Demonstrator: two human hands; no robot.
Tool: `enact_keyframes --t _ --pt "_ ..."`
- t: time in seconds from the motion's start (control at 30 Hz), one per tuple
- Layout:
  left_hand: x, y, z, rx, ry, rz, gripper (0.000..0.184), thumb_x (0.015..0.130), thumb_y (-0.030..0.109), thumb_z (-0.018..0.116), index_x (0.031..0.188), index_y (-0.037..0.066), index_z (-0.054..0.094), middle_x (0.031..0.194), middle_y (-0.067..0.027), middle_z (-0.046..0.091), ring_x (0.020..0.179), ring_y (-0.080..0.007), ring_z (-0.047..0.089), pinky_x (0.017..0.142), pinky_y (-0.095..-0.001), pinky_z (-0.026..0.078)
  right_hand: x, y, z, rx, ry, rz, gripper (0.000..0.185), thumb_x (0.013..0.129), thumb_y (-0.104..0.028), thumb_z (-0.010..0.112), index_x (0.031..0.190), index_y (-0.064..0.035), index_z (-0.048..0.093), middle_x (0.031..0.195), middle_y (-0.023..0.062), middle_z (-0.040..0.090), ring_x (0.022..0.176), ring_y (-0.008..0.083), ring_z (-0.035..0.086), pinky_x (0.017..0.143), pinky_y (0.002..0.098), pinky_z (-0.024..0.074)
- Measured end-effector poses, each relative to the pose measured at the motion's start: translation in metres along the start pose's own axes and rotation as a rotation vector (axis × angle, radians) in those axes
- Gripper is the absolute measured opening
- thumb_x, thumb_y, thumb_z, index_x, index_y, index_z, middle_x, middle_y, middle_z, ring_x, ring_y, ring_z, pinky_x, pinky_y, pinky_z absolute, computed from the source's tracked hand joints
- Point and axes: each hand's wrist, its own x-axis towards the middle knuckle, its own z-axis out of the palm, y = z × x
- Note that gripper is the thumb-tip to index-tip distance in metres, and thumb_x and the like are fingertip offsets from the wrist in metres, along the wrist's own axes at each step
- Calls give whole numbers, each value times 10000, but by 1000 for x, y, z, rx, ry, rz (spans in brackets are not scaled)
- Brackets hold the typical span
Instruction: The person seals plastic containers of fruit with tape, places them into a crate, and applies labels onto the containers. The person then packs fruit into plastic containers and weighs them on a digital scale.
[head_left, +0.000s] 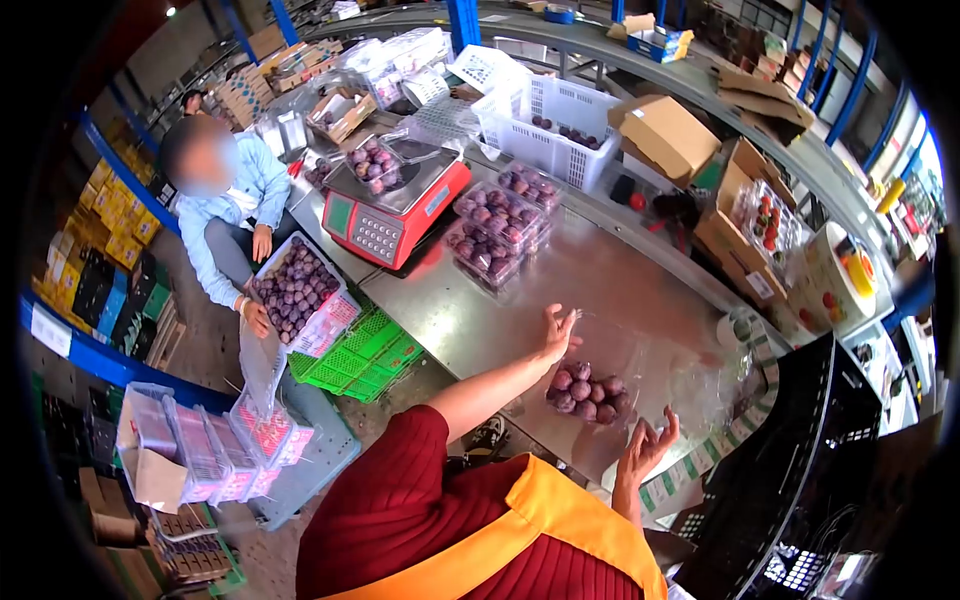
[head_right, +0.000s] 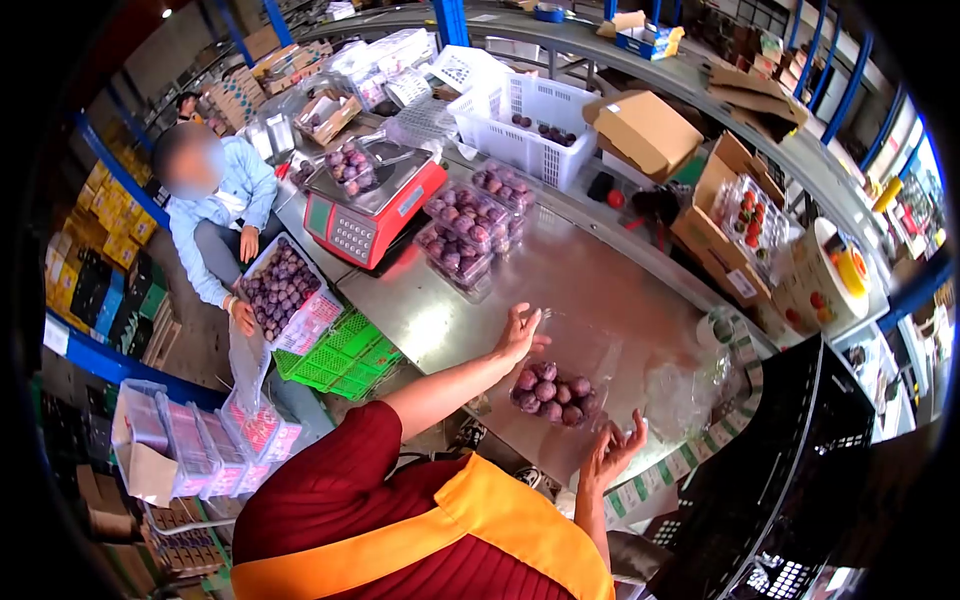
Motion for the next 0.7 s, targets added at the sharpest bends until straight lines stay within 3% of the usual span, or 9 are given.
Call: enact_keyframes --t 0.07,0.13,0.2,0.27,0.3,0.33,0.4,0.57,0.7 --pt "-20 66 -26 -489 -184 -231 449 1042 421 425 1273 38 457 910 -130 700 755 -216 688 728 -318 557 4 13 -5 -93 -46 -6 526 934 -42 582 1399 -108 346 1414 65 441 833 128 643 964 328 452" --pt "-30 77 -52 -474 -540 -65 421 1037 429 439 1126 61 624 862 -99 708 600 -150 625 627 -306 553 -1 2 -10 2 -74 125 489 958 -63 568 1393 -106 350 1372 72 463 799 118 645 906 298 475" --pt "-65 103 -51 128 -674 130 327 1001 378 536 1121 100 661 965 -62 705 742 -161 643 725 -327 532 -4 -3 -17 132 -71 243 453 987 -112 558 1391 -115 354 1355 79 464 839 151 670 764 269 521" --pt "-87 103 -42 653 -602 971 258 942 321 613 1124 155 690 1179 -36 647 993 -201 601 888 -397 461 -6 3 -17 151 -90 281 439 992 -115 549 1387 -113 357 1368 82 454 870 162 665 697 255 526" --pt "-102 100 -34 717 -651 902 293 898 310 628 1170 213 677 1371 -53 523 1258 -275 463 1031 -457 353 -8 3 -16 176 -123 296 444 981 -87 555 1380 -110 362 1365 83 455 887 164 663 707 255 528" --pt "-109 92 -27 717 -594 1002 354 895 308 631 1245 254 644 1407 -64 490 1296 -329 429 1059 -527 311 -10 4 -13 203 -156 311 452 970 -59 562 1374 -107 366 1361 83 456 903 166 660 718 255 530" --pt "-114 81 -23 867 -528 1140 427 887 283 639 1312 291 599 1426 -74 469 1322 -363 404 1046 -562 294 -20 33 -7 208 -169 228 551 882 88 590 1355 -87 368 1295 93 484 949 191 663 772 269 544" --pt "-121 94 -21 968 -632 1046 491 861 243 664 1336 333 577 1495 -44 414 1384 -364 344 1105 -647 216 -14 1 7 162 76 228 522 878 27 617 1336 -98 399 1244 71 569 813 95 610 664 234 508" --pt "-122 96 -18 1005 -636 1029 525 857 211 671 1346 370 563 1524 -18 387 1414 -352 316 1123 -651 202 2 12 0 160 -19 295 598 835 72 648 1337 -112 382 1320 91 528 894 127 621 760 241 527"
